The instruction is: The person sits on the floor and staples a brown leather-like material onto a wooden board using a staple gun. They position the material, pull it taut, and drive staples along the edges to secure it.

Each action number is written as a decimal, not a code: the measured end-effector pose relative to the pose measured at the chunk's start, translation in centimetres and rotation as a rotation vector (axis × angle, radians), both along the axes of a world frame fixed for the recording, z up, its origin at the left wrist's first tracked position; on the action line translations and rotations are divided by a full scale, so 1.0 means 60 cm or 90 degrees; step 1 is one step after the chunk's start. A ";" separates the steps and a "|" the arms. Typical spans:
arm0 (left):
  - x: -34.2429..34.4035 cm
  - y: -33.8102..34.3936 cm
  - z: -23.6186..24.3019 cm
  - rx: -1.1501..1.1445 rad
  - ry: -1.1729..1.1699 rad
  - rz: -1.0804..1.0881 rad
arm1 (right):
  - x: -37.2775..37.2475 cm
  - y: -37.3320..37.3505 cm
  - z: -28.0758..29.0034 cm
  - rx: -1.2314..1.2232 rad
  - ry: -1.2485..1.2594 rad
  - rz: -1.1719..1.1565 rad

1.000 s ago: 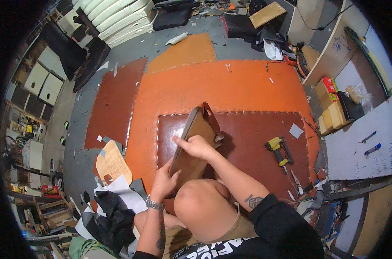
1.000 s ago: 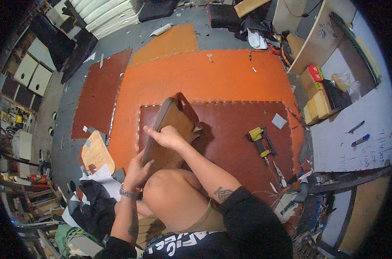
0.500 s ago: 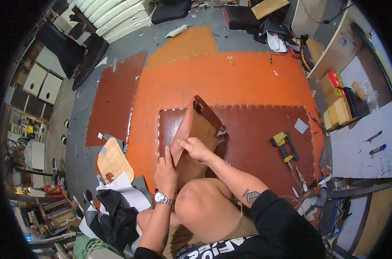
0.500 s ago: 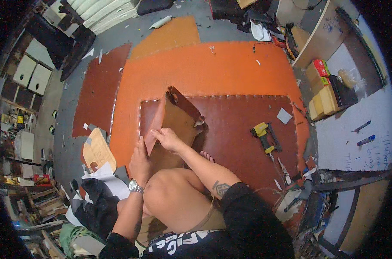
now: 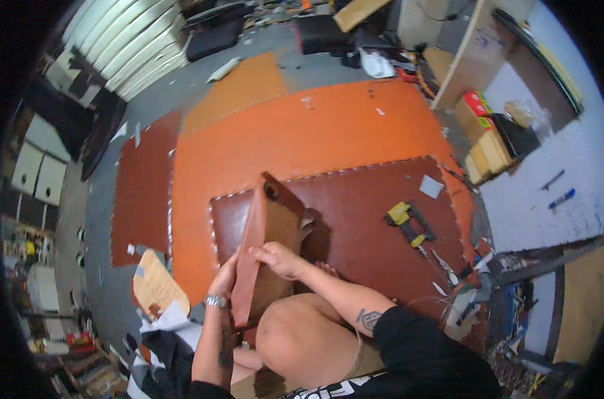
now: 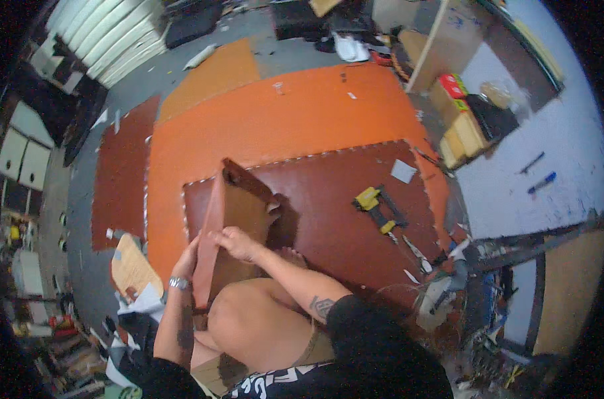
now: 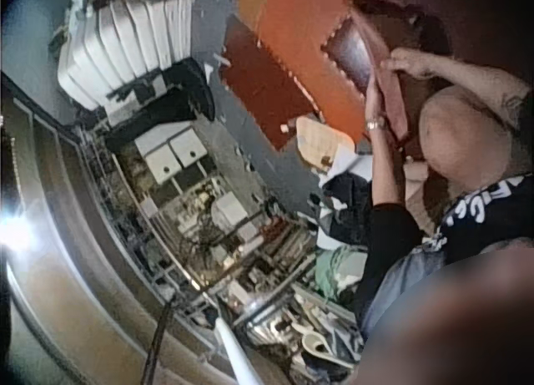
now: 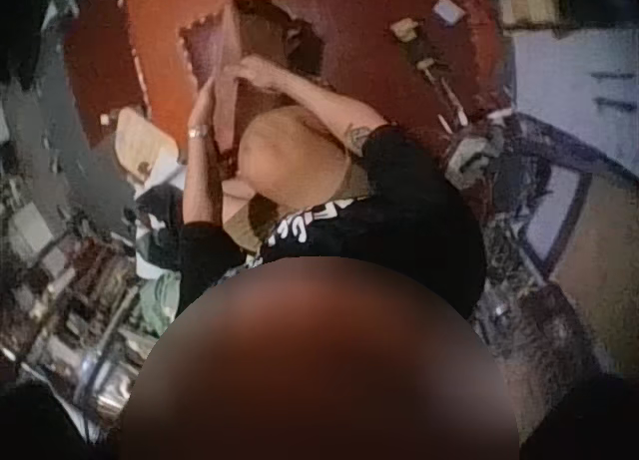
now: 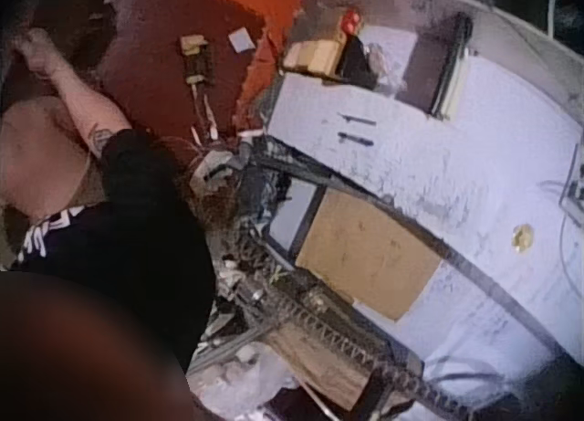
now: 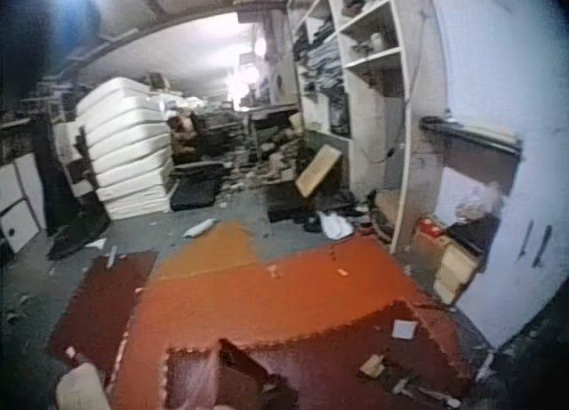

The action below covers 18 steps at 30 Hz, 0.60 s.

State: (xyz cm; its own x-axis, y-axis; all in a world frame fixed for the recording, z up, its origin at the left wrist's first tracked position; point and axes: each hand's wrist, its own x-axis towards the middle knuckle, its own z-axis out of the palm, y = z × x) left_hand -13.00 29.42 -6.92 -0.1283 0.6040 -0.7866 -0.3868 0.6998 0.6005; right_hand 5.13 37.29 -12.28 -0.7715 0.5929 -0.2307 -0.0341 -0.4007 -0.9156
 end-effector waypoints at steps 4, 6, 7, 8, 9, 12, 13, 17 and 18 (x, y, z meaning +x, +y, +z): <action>0.032 0.000 0.037 0.123 0.108 -0.048 | 0.000 -0.005 -0.012 -0.012 0.075 -0.079; 0.040 -0.005 0.054 0.109 0.146 -0.084 | -0.004 -0.005 -0.019 -0.017 0.071 -0.067; 0.042 -0.004 0.058 0.084 0.161 -0.100 | -0.005 -0.002 -0.022 -0.041 0.039 -0.043; 0.043 -0.006 0.060 0.151 0.203 -0.141 | -0.006 -0.001 -0.024 -0.003 0.062 -0.057; 0.040 -0.005 0.060 0.201 0.240 -0.182 | -0.004 0.002 -0.025 0.013 0.051 -0.055; 0.034 -0.013 0.055 0.234 0.339 -0.259 | 0.004 0.005 -0.023 0.028 0.029 0.006; 0.031 -0.013 0.053 0.207 0.334 -0.264 | 0.007 0.004 -0.020 0.014 0.047 0.007; 0.035 -0.014 0.052 0.289 0.438 -0.306 | 0.008 0.002 -0.013 -0.001 0.049 0.010; 0.038 -0.012 0.054 0.283 0.432 -0.305 | 0.005 0.002 -0.015 0.011 0.048 0.004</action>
State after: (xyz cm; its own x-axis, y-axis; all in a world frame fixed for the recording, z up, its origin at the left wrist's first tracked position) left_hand -10.72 28.69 -3.66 -0.1340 0.9379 -0.3201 0.4132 0.3465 0.8421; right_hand 5.44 37.42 -13.16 -0.7898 0.5917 -0.1612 -0.1009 -0.3846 -0.9175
